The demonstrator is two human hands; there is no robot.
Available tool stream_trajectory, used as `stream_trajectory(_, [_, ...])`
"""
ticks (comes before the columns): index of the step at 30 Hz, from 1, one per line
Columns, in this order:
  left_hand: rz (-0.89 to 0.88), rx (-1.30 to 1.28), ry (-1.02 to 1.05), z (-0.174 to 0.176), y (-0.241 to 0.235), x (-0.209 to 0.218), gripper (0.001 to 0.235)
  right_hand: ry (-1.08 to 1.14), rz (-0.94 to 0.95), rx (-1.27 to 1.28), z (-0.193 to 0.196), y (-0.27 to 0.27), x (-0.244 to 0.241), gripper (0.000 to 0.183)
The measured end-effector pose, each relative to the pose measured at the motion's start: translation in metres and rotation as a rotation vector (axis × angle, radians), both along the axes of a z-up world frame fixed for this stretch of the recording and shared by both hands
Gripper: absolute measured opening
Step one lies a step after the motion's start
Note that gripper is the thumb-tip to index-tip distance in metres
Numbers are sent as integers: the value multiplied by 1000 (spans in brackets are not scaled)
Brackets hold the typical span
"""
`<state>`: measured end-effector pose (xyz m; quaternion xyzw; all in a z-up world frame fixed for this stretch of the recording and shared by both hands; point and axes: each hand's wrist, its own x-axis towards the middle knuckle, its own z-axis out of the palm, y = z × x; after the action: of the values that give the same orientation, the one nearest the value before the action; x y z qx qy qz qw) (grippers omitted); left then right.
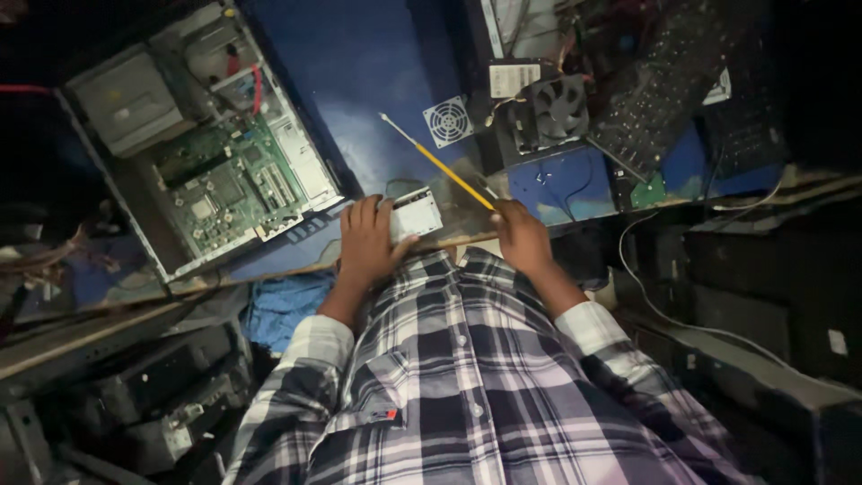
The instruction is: The person uses a yellow screwdriver to remove screws from a computer power supply unit. They rotate the unit to access different sides, loosen and remove screws, and inspect the component. The power supply is handled throughout the clip.
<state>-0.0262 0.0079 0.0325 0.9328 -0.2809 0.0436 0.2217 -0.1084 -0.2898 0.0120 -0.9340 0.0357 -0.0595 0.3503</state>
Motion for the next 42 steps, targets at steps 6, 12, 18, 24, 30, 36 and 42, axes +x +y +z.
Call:
stream_trajectory(6, [-19, -236, 119, -13, -20, 34, 35, -12, -155, 201, 40, -12, -25, 25])
stream_trajectory(12, [-100, -65, 305, -45, -90, 106, 18, -15, -266, 355, 52, -16, -52, 21])
stream_trajectory(18, [-173, 41, 268, -91, -148, 142, 17, -11, -300, 363, 53, -25, -67, 21])
stream_trajectory(24, [-113, 328, 394, -123, -170, 152, 19, -15, -354, 349, 54, -27, -76, 18])
stream_trajectory(30, [-142, 295, 420, -119, -169, 150, 22, 41, -373, 406, 53, -27, -75, 17])
stream_trajectory(36, [-63, 176, 500, -101, -162, 143, 28, 28, -361, 357, 41, -35, -76, 18])
stream_trajectory(42, [-30, 13, 400, -102, -157, 142, 21, 46, -418, 468, 28, -46, -85, 14])
